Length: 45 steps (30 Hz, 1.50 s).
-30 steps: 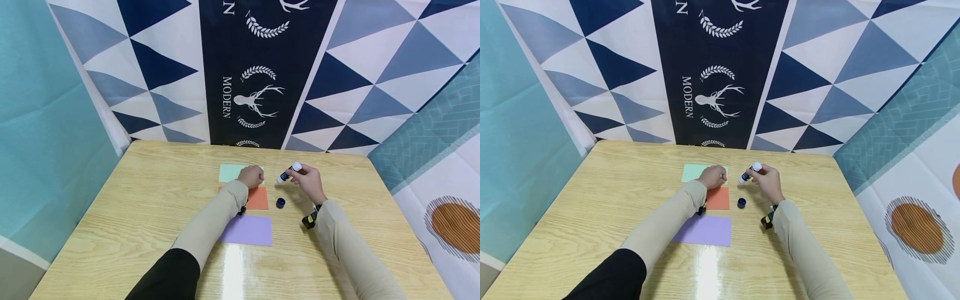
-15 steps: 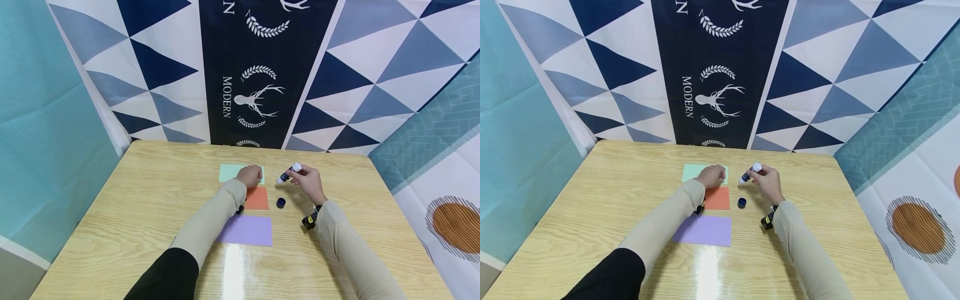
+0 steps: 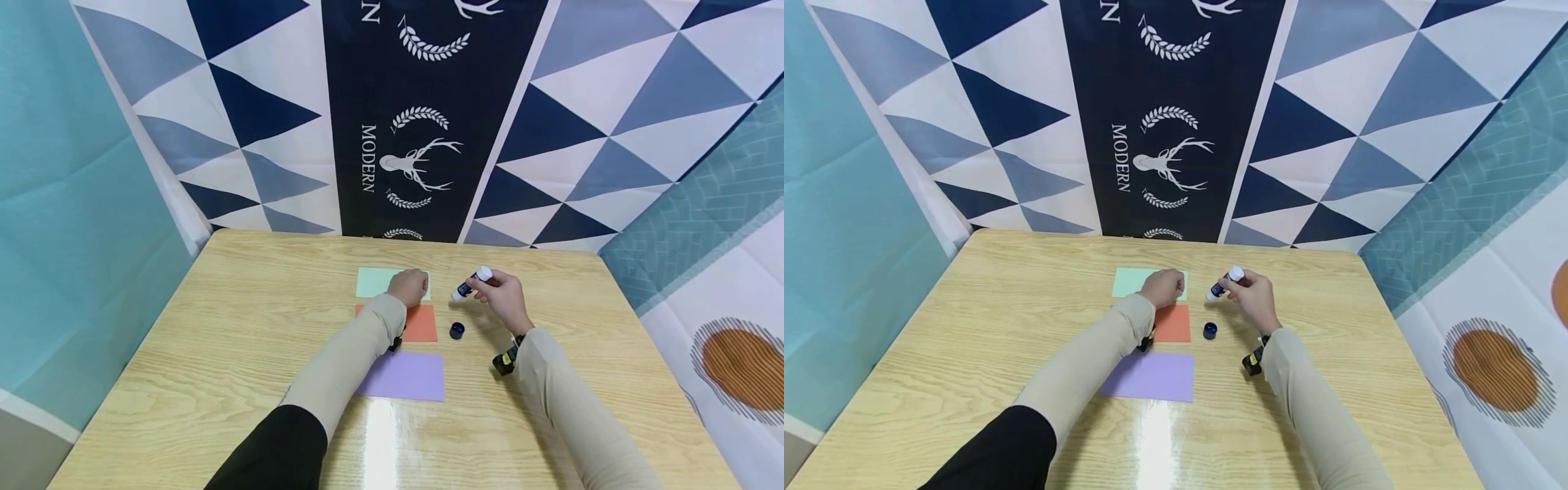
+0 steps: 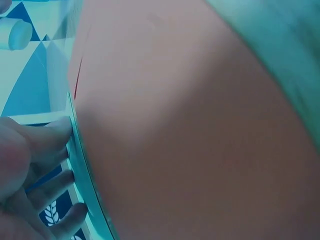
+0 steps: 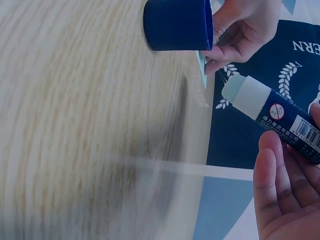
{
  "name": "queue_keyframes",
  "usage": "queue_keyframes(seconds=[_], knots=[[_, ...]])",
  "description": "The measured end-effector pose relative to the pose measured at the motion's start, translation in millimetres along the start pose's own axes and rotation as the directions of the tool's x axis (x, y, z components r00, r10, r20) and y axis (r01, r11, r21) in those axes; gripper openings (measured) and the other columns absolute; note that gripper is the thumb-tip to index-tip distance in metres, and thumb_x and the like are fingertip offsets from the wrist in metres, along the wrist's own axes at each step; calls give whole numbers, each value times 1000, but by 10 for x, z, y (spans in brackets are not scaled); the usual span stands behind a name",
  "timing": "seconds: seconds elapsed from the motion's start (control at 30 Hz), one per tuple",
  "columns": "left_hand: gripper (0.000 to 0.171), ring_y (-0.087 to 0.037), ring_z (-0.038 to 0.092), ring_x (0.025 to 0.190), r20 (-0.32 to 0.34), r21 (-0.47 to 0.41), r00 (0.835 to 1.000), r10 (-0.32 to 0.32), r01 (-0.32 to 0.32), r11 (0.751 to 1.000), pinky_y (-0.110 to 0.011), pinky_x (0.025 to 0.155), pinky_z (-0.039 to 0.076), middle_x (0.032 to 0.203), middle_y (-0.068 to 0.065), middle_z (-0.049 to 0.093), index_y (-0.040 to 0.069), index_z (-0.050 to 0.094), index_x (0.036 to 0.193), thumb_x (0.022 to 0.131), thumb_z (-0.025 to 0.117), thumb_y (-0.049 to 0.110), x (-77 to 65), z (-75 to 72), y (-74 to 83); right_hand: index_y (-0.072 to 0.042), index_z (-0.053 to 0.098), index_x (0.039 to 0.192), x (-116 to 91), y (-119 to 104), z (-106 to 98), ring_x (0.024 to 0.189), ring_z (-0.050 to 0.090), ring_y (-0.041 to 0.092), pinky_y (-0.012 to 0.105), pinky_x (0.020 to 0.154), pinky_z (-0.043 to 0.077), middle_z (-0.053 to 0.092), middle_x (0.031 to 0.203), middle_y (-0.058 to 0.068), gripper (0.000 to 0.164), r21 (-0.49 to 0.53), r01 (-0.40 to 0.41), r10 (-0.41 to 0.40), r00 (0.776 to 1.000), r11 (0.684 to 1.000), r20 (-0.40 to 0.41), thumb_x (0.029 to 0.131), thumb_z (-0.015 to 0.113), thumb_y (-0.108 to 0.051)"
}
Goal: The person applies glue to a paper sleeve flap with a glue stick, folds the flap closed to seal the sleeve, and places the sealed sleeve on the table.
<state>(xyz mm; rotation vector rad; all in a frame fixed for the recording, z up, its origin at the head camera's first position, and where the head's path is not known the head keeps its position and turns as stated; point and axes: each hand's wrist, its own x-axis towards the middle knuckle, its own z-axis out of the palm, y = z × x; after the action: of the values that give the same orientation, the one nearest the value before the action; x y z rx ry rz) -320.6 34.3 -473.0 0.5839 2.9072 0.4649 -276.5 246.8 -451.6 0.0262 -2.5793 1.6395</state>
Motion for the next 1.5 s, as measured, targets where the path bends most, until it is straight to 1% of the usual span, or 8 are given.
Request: queue_keyframes(seconds=[0.1, 0.2, 0.27, 0.37, 0.57, 0.83, 1.17, 1.5], knots=[[11, -15, 61, 93, 13, 10, 1000, -1, 1, 1000, -29, 79, 51, 106, 0, 68, 14, 66, 104, 98, 58, 18, -4, 6, -4, 3, 68, 102, -11, -3, -2, 61, 64, 6, 28, 63, 58, 65, 73, -17, 32, 2, 0, 0, 1000, 1000, -4, 88, 73, -25], [34, -18, 61, 116, 42, -2, 999, -10, 11, 1000, -33, 96, 51, 130, -1, 64, 16, 62, 128, 96, 63, 28, -16, 0, -18, 3, 68, 102, -18, 3, -8, 61, 64, 5, 24, 62, 57, 65, 73, -16, 31, 3, -7, 7, 1000, 1000, -7, 88, 73, -25], [44, -18, 57, 125, 56, -14, 998, -14, 14, 1000, -34, 103, 48, 138, -1, 59, 17, 58, 135, 94, 64, 31, -26, -9, -24, 3, 68, 103, -21, 10, -14, 61, 64, 5, 24, 62, 56, 65, 74, -16, 33, 0, -12, 12, 1000, 1000, -3, 88, 73, -25], [41, -19, 56, 127, 58, -45, 998, -12, 15, 999, -33, 104, 47, 140, 0, 58, 16, 60, 134, 95, 64, 28, -39, -25, -25, 3, 68, 103, -24, 12, -16, 62, 64, 5, 26, 63, 57, 66, 74, -16, 34, -1, -15, 15, 1000, 1000, 4, 88, 73, -27], [33, -18, 55, 128, 59, -54, 998, 8, -5, 999, -33, 103, 48, 139, 0, 59, 16, 63, 131, 98, 58, 15, -48, -51, -31, 2, 69, 103, -25, 2, -17, 62, 64, 5, 30, 64, 58, 66, 75, -14, 34, 2, -12, 12, 1000, 1000, -3, 88, 73, -28], [42, -18, 50, 132, 81, -33, 996, 32, -30, 999, -34, 109, 43, 142, 0, 55, 17, 61, 133, 93, 65, 32, -12, -15, -95, 3, 68, 105, -21, 46, -23, 62, 65, 4, 29, 65, 58, 66, 75, -15, 36, 10, -25, 25, 1000, 1000, -4, 88, 72, -29], [43, -18, 46, 136, 90, -18, 996, 24, -23, 1000, -37, 112, 40, 146, 1, 52, 19, 60, 134, 94, 64, 33, -19, -32, -84, 3, 67, 106, -27, 26, -33, 62, 65, 4, 33, 67, 59, 66, 73, -20, 37, 32, -27, 27, 1000, 999, -6, 89, 72, -29], [36, -18, 46, 137, 93, -41, 995, 30, -26, 999, -36, 111, 42, 147, 0, 51, 19, 60, 134, 99, 55, 14, -36, -50, -74, 4, 67, 109, -26, -9, -68, 63, 66, 5, 26, 64, 58, 66, 75, -18, 40, 39, -38, 39, 999, 998, -11, 89, 72, -31]])
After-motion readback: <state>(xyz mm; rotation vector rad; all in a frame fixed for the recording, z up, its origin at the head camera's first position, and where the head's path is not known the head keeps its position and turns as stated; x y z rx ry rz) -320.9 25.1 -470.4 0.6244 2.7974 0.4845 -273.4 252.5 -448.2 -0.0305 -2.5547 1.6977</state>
